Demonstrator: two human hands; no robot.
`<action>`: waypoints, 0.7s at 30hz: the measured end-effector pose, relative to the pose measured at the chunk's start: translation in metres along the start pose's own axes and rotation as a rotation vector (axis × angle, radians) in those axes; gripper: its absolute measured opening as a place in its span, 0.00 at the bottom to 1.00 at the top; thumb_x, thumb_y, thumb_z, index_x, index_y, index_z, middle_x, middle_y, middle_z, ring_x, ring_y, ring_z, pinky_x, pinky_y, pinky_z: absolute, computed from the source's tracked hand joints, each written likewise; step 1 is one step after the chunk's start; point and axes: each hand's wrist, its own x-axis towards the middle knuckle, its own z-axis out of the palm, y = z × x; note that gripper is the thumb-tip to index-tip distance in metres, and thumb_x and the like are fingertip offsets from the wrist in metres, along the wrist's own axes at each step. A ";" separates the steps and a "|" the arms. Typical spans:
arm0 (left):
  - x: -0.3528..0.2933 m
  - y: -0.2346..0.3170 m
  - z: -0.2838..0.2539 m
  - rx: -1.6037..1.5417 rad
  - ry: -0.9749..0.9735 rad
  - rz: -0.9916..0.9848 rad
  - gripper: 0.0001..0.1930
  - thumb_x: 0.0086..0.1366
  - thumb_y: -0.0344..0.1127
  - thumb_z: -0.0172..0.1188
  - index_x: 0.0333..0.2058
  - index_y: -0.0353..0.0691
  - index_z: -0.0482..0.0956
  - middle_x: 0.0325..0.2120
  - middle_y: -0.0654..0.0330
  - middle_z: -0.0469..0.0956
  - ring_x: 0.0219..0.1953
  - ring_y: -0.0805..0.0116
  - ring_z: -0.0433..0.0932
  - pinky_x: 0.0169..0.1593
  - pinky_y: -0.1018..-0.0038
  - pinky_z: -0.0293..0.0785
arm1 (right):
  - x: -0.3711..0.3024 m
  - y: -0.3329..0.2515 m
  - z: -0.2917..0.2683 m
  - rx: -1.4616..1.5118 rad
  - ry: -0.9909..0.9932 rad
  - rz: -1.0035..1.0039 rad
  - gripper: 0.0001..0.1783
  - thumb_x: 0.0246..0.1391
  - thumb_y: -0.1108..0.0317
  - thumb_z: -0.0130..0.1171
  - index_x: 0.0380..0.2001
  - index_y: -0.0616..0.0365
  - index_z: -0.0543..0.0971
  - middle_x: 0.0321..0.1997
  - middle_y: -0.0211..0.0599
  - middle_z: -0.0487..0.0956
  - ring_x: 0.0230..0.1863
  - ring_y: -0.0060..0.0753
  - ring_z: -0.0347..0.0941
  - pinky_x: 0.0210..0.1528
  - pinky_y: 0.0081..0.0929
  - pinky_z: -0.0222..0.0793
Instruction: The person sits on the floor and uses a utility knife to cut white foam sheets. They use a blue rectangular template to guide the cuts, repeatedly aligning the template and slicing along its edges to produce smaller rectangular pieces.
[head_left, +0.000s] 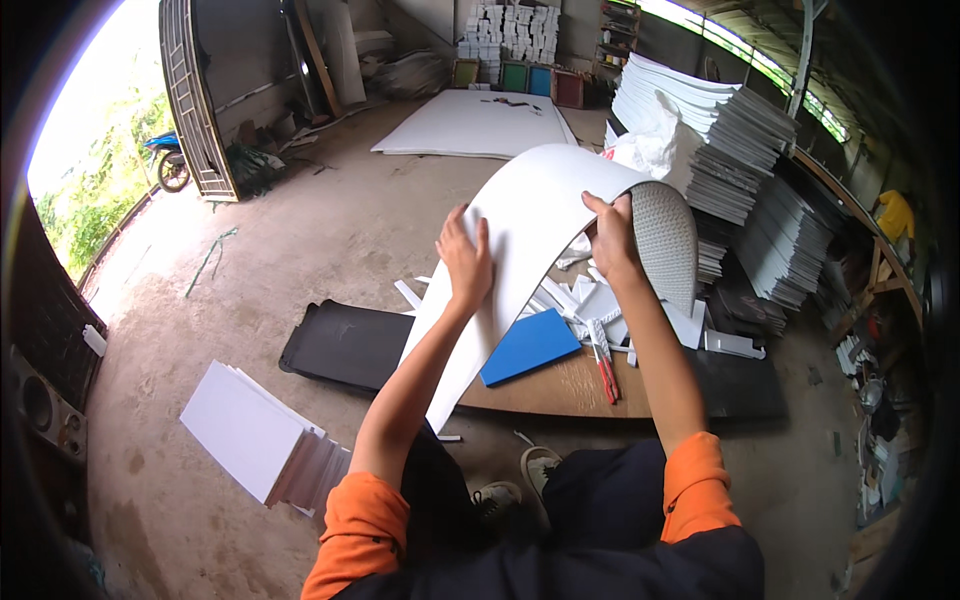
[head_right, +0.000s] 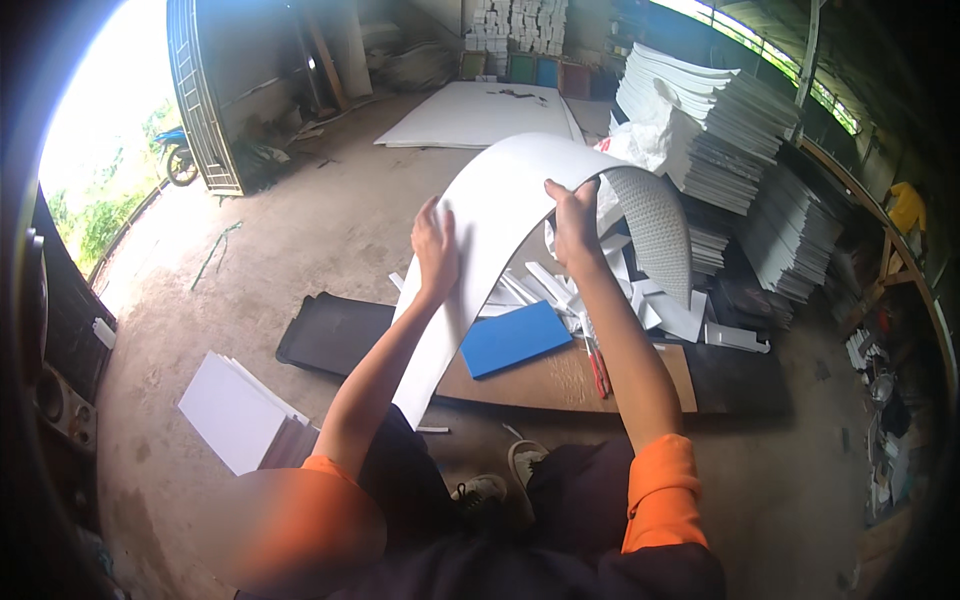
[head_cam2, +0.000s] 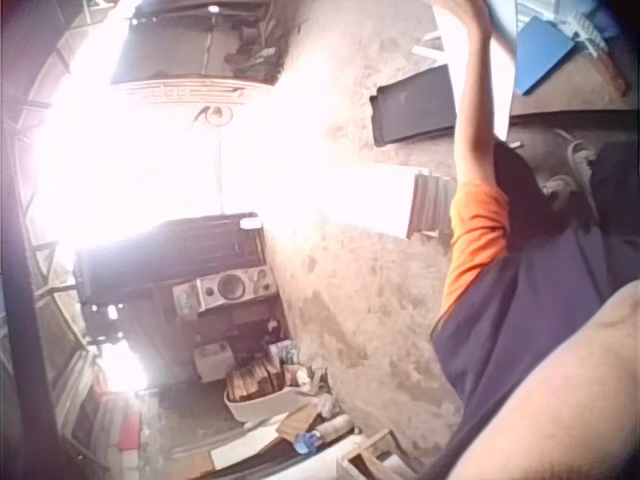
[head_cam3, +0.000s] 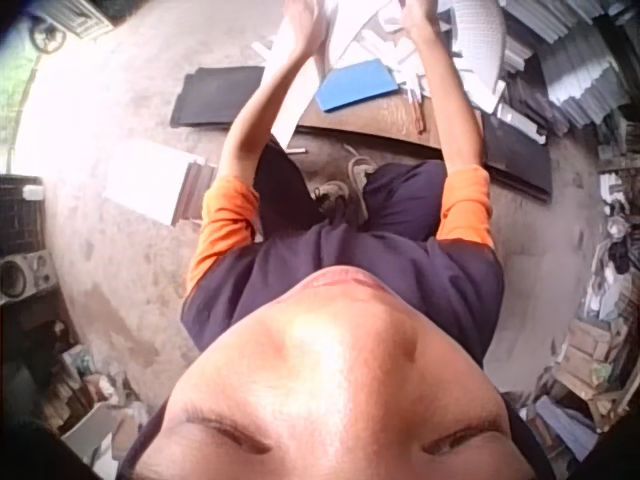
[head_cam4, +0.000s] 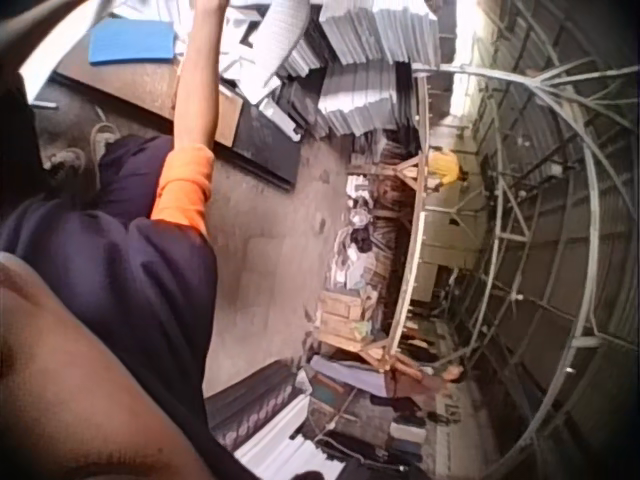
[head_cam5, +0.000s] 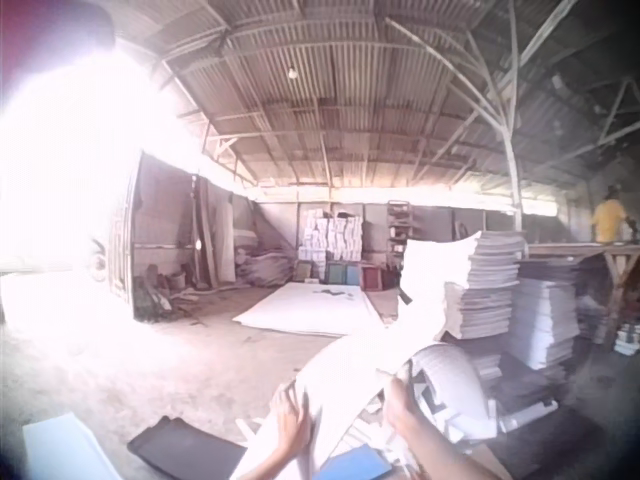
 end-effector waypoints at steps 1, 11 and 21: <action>0.009 -0.004 -0.006 -0.022 0.093 -0.001 0.25 0.61 0.49 0.44 0.49 0.35 0.64 0.46 0.45 0.67 0.50 0.51 0.64 0.54 0.64 0.55 | 0.003 -0.007 0.007 0.007 -0.031 -0.011 0.22 0.43 0.81 0.50 0.45 0.66 0.60 0.45 0.44 0.67 0.48 0.34 0.63 0.52 0.29 0.56; 0.065 0.002 -0.064 -0.760 -0.339 -0.240 0.21 0.58 0.38 0.56 0.46 0.32 0.65 0.34 0.58 0.73 0.37 0.74 0.71 0.41 0.78 0.67 | 0.056 -0.052 0.034 -0.021 -0.300 0.034 0.16 0.46 0.70 0.56 0.38 0.63 0.66 0.40 0.39 0.70 0.42 0.31 0.68 0.46 0.28 0.64; 0.061 0.028 -0.040 -0.878 -0.041 -0.028 0.16 0.59 0.33 0.54 0.42 0.35 0.61 0.37 0.59 0.68 0.41 0.75 0.67 0.45 0.79 0.63 | 0.027 -0.010 0.040 -0.343 -0.139 -0.081 0.23 0.48 0.61 0.57 0.44 0.64 0.66 0.44 0.45 0.71 0.44 0.35 0.69 0.45 0.29 0.64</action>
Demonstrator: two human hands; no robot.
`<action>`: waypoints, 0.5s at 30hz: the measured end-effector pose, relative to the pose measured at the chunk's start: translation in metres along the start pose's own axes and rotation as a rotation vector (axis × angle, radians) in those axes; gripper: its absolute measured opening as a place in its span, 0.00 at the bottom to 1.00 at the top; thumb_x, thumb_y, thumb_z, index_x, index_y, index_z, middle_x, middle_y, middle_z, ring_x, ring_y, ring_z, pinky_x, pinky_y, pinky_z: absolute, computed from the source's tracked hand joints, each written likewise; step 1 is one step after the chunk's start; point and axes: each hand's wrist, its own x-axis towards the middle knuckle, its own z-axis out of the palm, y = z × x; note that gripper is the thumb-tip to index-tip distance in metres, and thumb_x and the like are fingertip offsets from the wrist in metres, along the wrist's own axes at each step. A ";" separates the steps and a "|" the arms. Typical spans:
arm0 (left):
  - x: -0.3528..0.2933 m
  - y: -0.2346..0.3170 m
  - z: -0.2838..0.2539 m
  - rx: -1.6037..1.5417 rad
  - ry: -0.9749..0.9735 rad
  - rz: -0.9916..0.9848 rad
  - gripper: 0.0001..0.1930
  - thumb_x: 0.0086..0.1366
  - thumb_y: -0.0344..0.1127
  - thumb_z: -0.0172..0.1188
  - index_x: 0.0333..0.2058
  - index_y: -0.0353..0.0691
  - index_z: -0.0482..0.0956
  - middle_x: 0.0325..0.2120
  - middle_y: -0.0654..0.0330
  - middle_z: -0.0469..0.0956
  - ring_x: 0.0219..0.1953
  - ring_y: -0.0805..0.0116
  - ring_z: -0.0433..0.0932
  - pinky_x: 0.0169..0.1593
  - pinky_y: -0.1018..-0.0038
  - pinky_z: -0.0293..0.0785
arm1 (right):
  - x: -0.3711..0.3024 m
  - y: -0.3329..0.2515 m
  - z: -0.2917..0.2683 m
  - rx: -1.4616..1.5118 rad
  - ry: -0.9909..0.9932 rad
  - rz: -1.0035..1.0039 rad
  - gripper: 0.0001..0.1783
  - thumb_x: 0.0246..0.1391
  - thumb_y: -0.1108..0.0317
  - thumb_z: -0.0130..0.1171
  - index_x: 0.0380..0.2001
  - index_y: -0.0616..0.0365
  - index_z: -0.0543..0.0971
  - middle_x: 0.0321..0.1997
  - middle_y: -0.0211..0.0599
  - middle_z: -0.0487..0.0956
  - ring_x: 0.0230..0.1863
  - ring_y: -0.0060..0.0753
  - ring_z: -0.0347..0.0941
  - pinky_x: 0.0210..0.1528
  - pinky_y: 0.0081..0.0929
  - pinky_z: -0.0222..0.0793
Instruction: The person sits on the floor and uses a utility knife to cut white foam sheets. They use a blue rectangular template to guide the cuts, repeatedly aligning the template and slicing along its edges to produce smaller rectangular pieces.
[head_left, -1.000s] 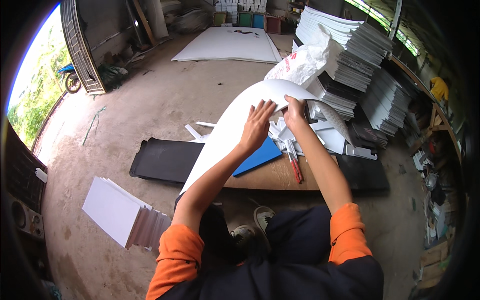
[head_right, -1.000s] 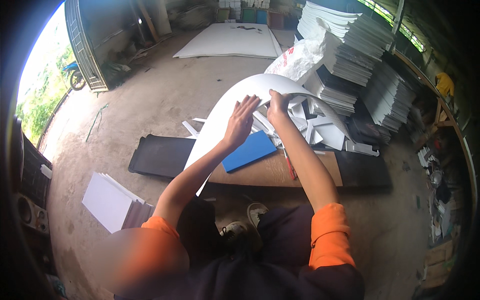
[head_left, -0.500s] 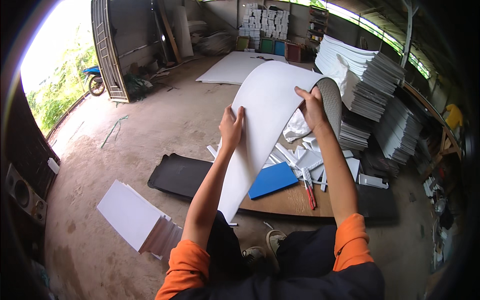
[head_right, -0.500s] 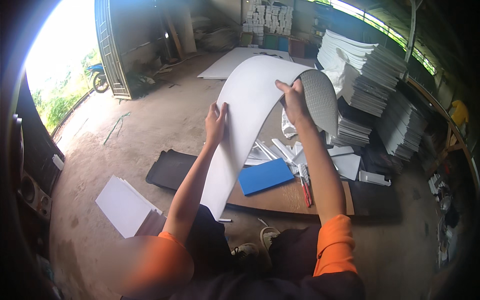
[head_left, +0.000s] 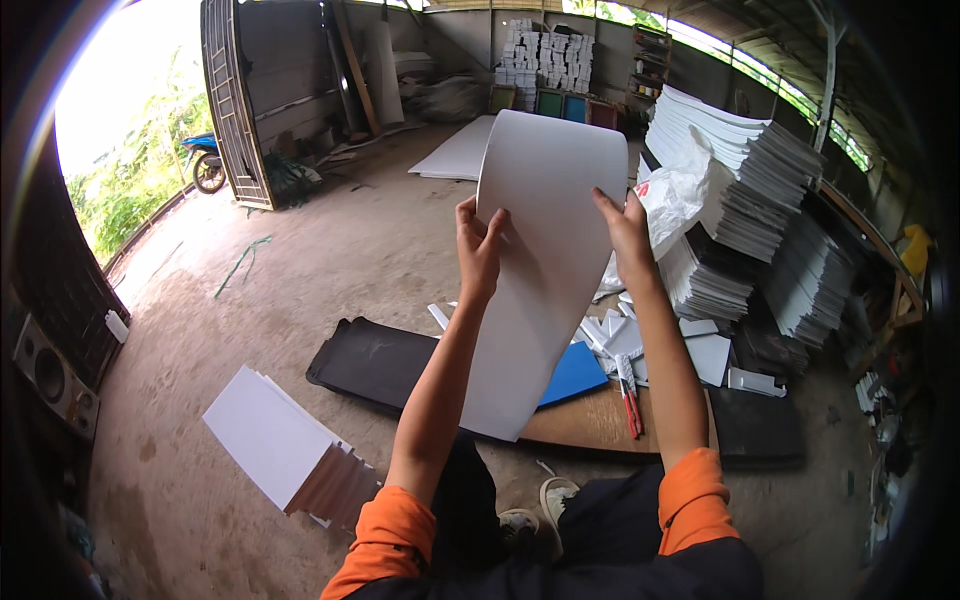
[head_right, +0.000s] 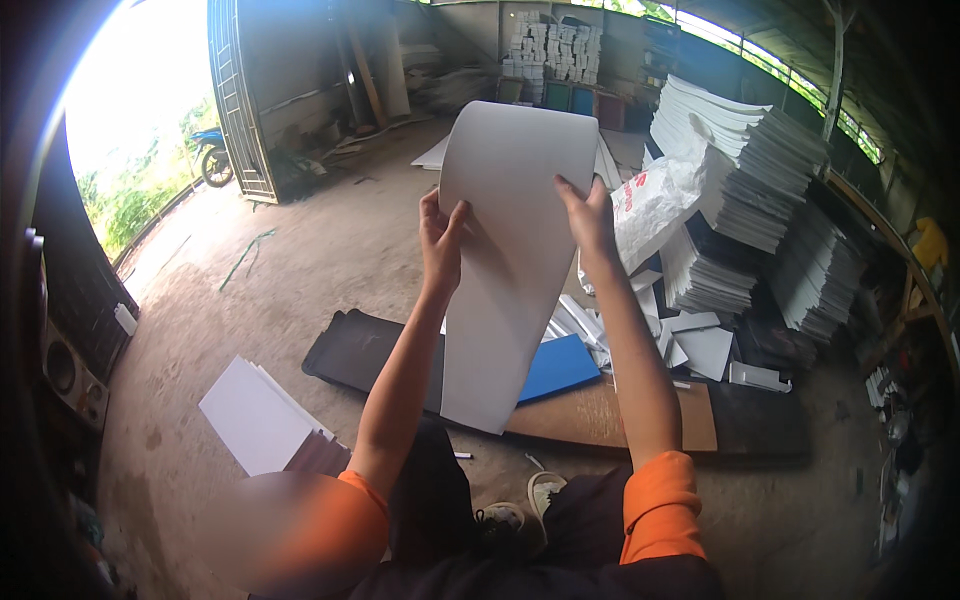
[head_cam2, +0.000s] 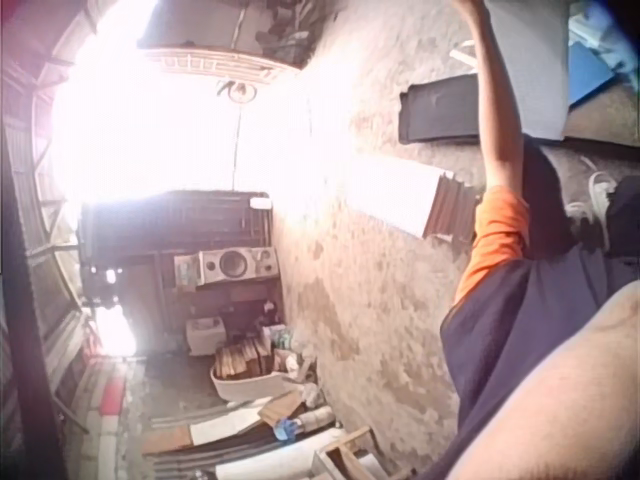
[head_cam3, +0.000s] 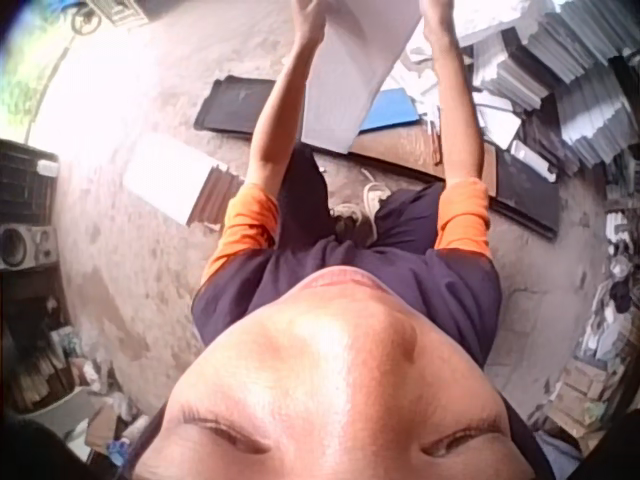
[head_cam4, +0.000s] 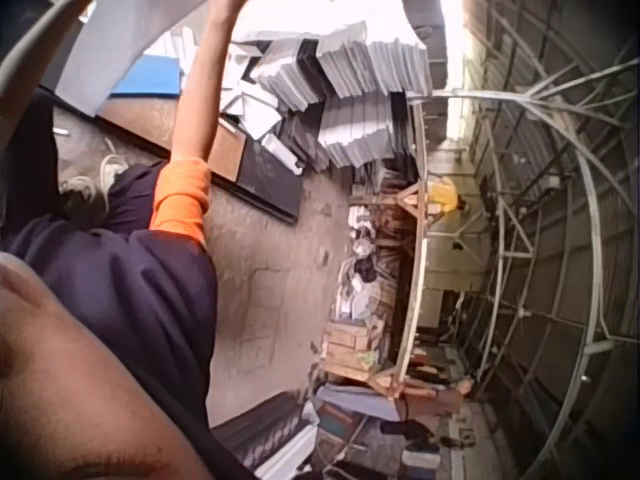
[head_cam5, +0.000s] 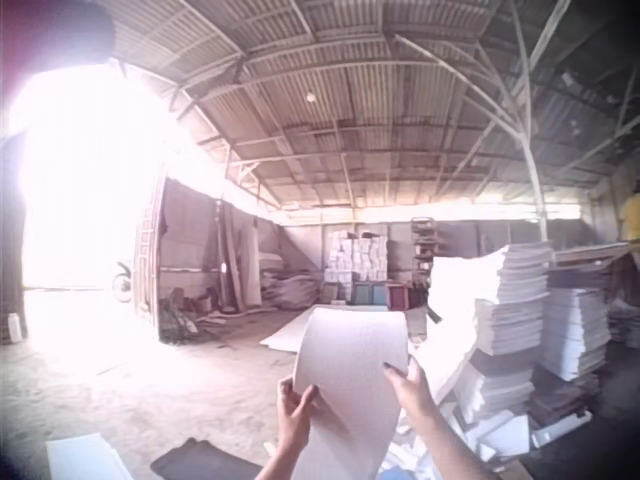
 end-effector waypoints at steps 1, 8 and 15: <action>0.000 0.000 0.005 -0.008 0.012 0.030 0.15 0.60 0.34 0.53 0.42 0.36 0.61 0.37 0.59 0.68 0.41 0.75 0.67 0.45 0.79 0.63 | -0.008 0.007 -0.001 -0.083 0.054 -0.022 0.25 0.48 0.60 0.57 0.44 0.65 0.65 0.44 0.48 0.71 0.45 0.39 0.69 0.45 0.31 0.63; 0.001 0.008 0.024 -0.198 -0.012 0.020 0.14 0.62 0.34 0.49 0.43 0.38 0.58 0.38 0.59 0.68 0.41 0.75 0.67 0.46 0.79 0.62 | -0.022 0.033 -0.007 -0.316 0.223 -0.262 0.27 0.49 0.63 0.56 0.49 0.65 0.62 0.48 0.45 0.69 0.50 0.35 0.65 0.53 0.27 0.57; -0.031 0.006 0.031 -0.376 -0.295 -0.531 0.24 0.60 0.30 0.51 0.51 0.43 0.49 0.47 0.53 0.63 0.49 0.65 0.65 0.47 0.66 0.67 | -0.003 0.065 -0.057 -0.333 0.201 -0.312 0.27 0.47 0.60 0.57 0.47 0.66 0.66 0.46 0.48 0.70 0.50 0.41 0.65 0.50 0.31 0.60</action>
